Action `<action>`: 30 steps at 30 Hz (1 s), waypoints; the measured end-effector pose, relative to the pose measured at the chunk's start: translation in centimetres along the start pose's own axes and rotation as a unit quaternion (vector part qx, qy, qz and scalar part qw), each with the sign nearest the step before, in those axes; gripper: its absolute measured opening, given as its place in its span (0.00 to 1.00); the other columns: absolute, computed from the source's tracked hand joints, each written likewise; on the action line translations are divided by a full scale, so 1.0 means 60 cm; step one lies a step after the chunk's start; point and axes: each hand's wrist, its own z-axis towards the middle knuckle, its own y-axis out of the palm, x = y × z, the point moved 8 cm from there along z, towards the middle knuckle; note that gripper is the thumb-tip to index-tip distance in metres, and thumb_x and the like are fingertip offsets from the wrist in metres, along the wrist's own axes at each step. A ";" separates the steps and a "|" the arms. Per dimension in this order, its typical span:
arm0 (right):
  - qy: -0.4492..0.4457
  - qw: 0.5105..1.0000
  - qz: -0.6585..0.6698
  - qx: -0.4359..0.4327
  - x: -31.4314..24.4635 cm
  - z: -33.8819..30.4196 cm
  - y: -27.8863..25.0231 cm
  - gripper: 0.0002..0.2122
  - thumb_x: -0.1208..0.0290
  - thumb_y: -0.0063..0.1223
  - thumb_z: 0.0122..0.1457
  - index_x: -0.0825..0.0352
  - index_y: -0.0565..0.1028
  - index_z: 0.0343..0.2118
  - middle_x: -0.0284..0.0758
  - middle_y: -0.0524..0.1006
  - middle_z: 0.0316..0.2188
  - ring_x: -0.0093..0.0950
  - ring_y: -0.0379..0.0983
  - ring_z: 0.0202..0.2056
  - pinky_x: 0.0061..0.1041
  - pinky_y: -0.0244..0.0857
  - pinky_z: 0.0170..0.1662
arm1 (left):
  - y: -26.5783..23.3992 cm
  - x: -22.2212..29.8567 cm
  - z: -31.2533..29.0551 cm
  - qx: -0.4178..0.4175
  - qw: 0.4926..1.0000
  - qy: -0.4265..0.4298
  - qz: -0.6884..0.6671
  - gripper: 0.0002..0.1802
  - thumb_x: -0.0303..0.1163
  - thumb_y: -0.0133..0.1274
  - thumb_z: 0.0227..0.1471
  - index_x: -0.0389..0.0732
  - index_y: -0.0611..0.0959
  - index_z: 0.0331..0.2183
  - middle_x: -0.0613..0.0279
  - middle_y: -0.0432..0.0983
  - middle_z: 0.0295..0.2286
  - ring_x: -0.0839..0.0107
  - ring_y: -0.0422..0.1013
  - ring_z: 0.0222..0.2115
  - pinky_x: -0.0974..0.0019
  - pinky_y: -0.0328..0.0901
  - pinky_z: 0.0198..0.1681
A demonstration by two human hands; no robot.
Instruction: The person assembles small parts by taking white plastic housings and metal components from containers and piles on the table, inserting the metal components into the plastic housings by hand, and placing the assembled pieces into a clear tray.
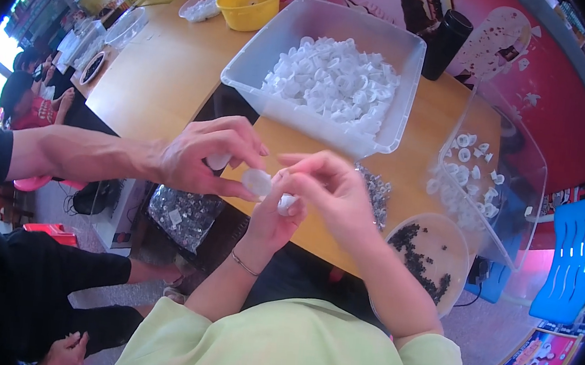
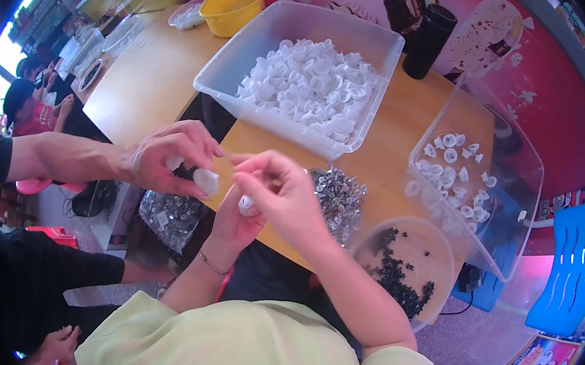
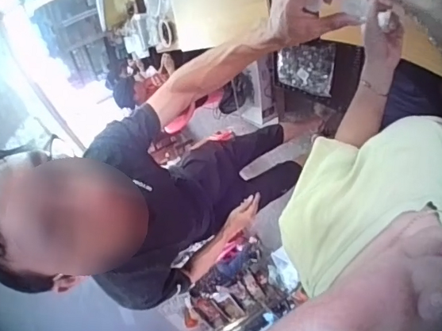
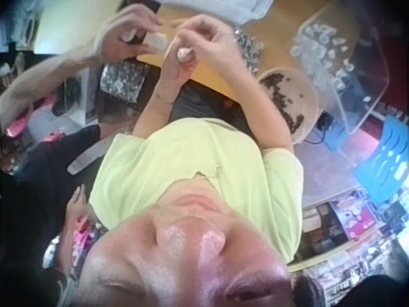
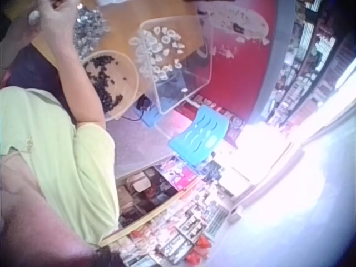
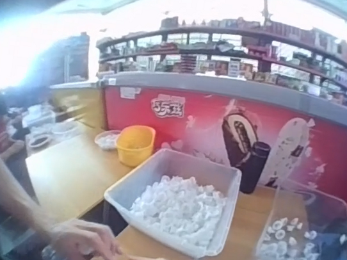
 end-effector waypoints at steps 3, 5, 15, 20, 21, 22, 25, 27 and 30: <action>-0.118 0.938 -0.290 0.146 -0.096 0.010 -0.089 0.10 0.71 0.55 0.52 0.69 0.73 0.36 0.32 0.74 0.32 0.13 0.64 0.22 0.15 0.59 0.23 | 0.035 0.022 0.031 -0.042 0.994 0.017 0.100 0.19 0.41 0.47 0.56 0.38 0.69 0.44 0.66 0.68 0.31 0.85 0.62 0.18 0.81 0.55 0.17; -0.166 0.840 -0.451 0.252 -0.164 0.019 -0.133 0.18 0.69 0.58 0.49 0.71 0.71 0.42 0.34 0.72 0.29 0.21 0.66 0.24 0.24 0.62 0.29 | 0.040 0.043 0.064 0.030 0.972 0.058 0.224 0.26 0.48 0.49 0.53 0.36 0.69 0.45 0.62 0.67 0.33 0.85 0.61 0.17 0.80 0.54 0.17; -0.050 0.657 -0.670 0.342 -0.128 0.084 -0.254 0.28 0.62 0.55 0.48 0.72 0.64 0.50 0.42 0.74 0.40 0.38 0.71 0.42 0.35 0.63 0.42 | 0.032 0.069 0.140 0.094 0.926 -0.081 0.355 0.44 0.63 0.57 0.38 0.39 0.69 0.47 0.60 0.66 0.33 0.86 0.59 0.16 0.81 0.55 0.17; -0.069 0.838 -0.448 0.305 -0.097 0.081 -0.257 0.27 0.72 0.51 0.45 0.67 0.65 0.52 0.37 0.77 0.25 0.31 0.74 0.29 0.30 0.65 0.36 | 0.054 0.052 0.136 0.085 0.942 -0.126 0.298 0.35 0.57 0.57 0.41 0.43 0.70 0.44 0.59 0.67 0.30 0.85 0.60 0.16 0.80 0.56 0.17; -0.070 0.837 -0.449 0.305 -0.092 0.077 -0.254 0.27 0.72 0.51 0.45 0.67 0.65 0.52 0.37 0.77 0.25 0.31 0.74 0.29 0.30 0.65 0.36 | 0.049 0.053 0.138 0.083 0.943 -0.126 0.297 0.35 0.57 0.57 0.41 0.43 0.70 0.44 0.59 0.67 0.30 0.85 0.60 0.16 0.80 0.56 0.17; -0.075 0.841 -0.434 0.313 -0.088 0.074 -0.251 0.27 0.73 0.51 0.45 0.67 0.65 0.52 0.35 0.74 0.23 0.27 0.72 0.27 0.27 0.64 0.34 | 0.045 0.052 0.141 0.064 0.952 -0.141 0.265 0.29 0.52 0.56 0.42 0.43 0.70 0.41 0.60 0.67 0.28 0.84 0.60 0.16 0.80 0.57 0.18; -0.100 0.844 -0.417 0.322 -0.081 0.059 -0.243 0.28 0.74 0.51 0.44 0.67 0.64 0.53 0.31 0.67 0.20 0.22 0.65 0.24 0.22 0.61 0.31 | 0.034 0.044 0.144 0.050 0.966 -0.143 0.211 0.18 0.42 0.54 0.45 0.43 0.70 0.35 0.63 0.66 0.24 0.80 0.62 0.16 0.78 0.58 0.18; -0.118 0.843 -0.414 0.323 -0.080 0.046 -0.235 0.29 0.75 0.51 0.44 0.67 0.63 0.54 0.29 0.63 0.19 0.20 0.62 0.23 0.21 0.60 0.30 | 0.019 0.036 0.137 0.057 0.972 -0.129 0.190 0.12 0.37 0.53 0.46 0.44 0.70 0.31 0.65 0.66 0.21 0.79 0.63 0.16 0.77 0.58 0.17; -0.160 0.842 -0.409 0.315 -0.087 0.026 -0.209 0.29 0.77 0.51 0.45 0.66 0.62 0.55 0.27 0.58 0.19 0.19 0.57 0.23 0.19 0.58 0.28 | 0.002 0.029 0.121 0.038 0.981 -0.102 0.160 0.08 0.32 0.52 0.46 0.43 0.69 0.26 0.68 0.64 0.18 0.78 0.63 0.15 0.75 0.58 0.18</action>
